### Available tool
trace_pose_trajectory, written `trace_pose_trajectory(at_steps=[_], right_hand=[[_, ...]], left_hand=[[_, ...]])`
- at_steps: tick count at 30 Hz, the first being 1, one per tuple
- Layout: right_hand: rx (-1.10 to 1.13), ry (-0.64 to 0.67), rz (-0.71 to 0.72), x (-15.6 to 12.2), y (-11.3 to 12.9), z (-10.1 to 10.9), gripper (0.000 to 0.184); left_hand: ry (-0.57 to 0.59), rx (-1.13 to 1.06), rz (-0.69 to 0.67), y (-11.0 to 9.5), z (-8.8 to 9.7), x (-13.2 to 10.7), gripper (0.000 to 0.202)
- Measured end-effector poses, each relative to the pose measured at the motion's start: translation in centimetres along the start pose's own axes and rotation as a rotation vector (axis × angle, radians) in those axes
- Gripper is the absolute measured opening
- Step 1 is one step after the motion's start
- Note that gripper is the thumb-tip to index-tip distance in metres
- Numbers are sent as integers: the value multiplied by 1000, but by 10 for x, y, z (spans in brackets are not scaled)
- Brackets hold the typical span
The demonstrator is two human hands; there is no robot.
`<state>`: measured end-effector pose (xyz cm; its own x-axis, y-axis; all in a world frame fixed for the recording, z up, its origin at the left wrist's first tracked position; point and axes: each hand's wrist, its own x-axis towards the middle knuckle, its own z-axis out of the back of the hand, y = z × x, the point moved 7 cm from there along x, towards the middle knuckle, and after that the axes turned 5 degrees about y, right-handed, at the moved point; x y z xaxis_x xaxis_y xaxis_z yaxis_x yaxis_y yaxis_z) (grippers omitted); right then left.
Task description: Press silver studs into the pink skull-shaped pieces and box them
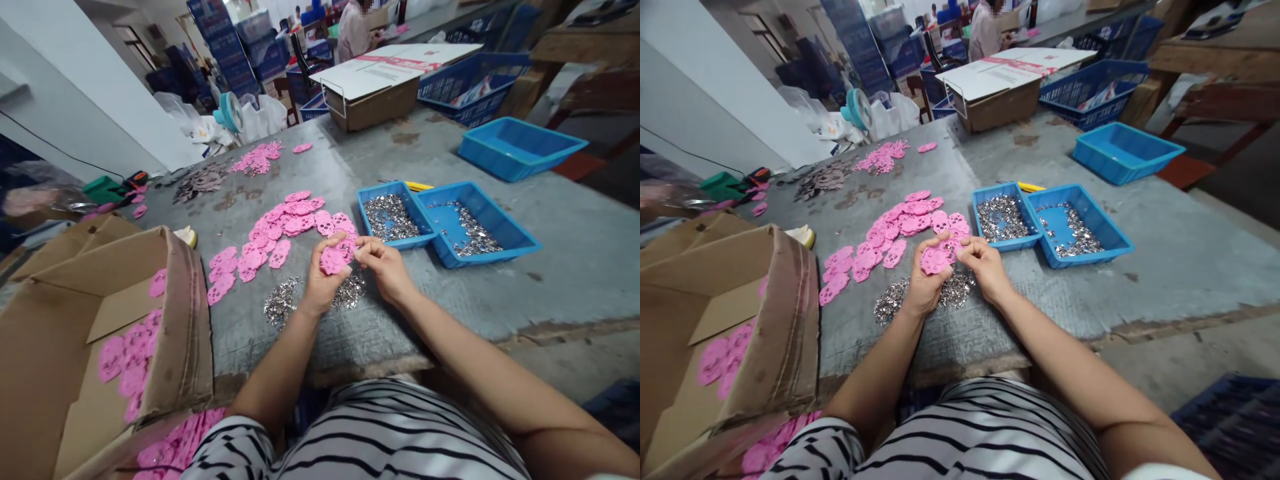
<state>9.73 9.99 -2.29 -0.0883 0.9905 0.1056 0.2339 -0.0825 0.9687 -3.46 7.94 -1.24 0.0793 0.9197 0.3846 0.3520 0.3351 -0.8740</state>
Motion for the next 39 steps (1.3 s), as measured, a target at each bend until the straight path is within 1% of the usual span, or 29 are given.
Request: trace_pose_trajectory(at_steps=[4,8,12,14,16,19,22,25,27,29,32,35,37,38,39], right_hand=[[10,22,-5,-1,-3,-3,28],[23,23,-9,-2,-4,-4,29],[-12,34,1,-2,-2,-5,31],[-25,30,14,-1,1,-2,30],[-47,-3,59,3,8,7,28],[-149,-122,178,10,25,33,22],[-412,-272,260,18,43,64,16],[-728,-358,271,26,54,84,14],[-849,-380,262,32,56,93,14],[-916,-383,254,37,56,98,13],[-1027,-351,241,46,54,100,11],[-1161,-319,203,50,55,97,13],[-1170,-304,224,46,58,87,14],[-1145,-280,256,41,60,79,15],[-1111,-229,291,36,61,68,16]], left_hand=[[33,71,-26,0,-1,-2,45],[60,69,-50,-2,-3,-4,43],[32,46,-14,-1,-3,-3,44],[19,60,-6,-1,-2,-3,45],[-2,58,-4,-2,-2,-2,48],[-80,-27,46,1,3,-2,55],[-162,-147,167,8,7,-2,64],[-204,-235,252,12,9,-1,68],[-233,-269,264,12,11,-1,63],[-265,-288,267,13,14,-1,55],[-297,-313,275,15,16,-1,44],[-308,-327,271,15,16,1,37],[-327,-332,255,13,17,2,35],[-342,-335,243,12,18,3,34],[-360,-339,232,10,20,3,34]])
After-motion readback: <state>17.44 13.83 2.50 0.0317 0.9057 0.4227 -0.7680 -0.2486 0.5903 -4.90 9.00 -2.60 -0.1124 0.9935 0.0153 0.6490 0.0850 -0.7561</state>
